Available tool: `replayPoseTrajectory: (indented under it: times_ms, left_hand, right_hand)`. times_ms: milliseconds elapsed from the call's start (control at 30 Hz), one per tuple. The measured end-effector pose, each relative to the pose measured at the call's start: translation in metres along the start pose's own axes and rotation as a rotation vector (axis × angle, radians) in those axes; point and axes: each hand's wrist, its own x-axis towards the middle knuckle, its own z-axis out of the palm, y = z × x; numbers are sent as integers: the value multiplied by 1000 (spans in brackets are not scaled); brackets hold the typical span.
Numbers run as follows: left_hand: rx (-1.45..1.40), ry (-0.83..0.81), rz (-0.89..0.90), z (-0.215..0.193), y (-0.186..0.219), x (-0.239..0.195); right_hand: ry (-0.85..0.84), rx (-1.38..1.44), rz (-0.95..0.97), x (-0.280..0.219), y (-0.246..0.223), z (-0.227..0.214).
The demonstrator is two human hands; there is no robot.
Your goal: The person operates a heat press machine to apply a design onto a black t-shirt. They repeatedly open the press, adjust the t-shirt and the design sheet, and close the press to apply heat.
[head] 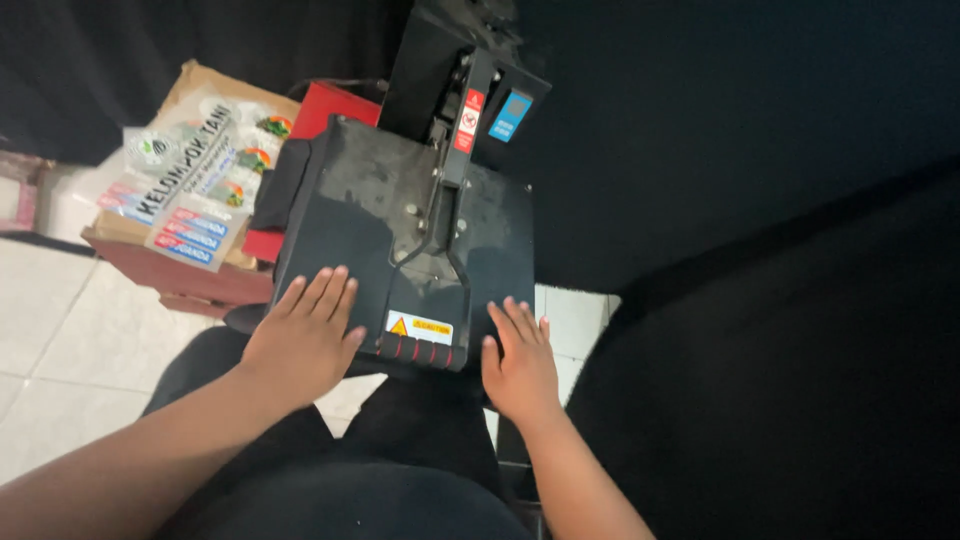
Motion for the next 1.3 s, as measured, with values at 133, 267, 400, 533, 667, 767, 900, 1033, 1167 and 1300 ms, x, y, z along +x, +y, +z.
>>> replayPoseTrajectory:
  times_ms: [133, 267, 400, 533, 667, 767, 900, 1033, 1167, 1300]
  left_hand:
    - [-290, -149, -118, -38, -1, 34]
    - [-433, 696, 122, -32, 27, 35]
    - [-292, 412, 404, -29, 65, 24]
    - [-90, -113, 472, -58, 66, 32]
    - [-69, -148, 483, -58, 63, 31]
    - [-76, -37, 476, -54, 63, 32]
    - [-83, -163, 487, -62, 62, 33]
    - [-91, -206, 468, -73, 63, 34]
    - [-90, 70, 490, -78, 60, 31]
    - [-295, 399, 516, -92, 55, 31]
  right_hand:
    - [-261, -56, 130, 46, -12, -11]
    - [-319, -93, 174, 58, -23, -17]
    - [-357, -117, 167, 54, -20, -12]
    - [-394, -133, 161, 57, -26, -22]
    - [-429, -117, 140, 54, -23, -24]
    - [-444, -122, 138, 52, -30, -35]
    - [-455, -121, 147, 49, -34, -40]
    - [-449, -118, 143, 47, -35, -44]
    - [-398, -125, 127, 47, -32, -41]
    - [-372, -69, 90, 46, -27, -41]
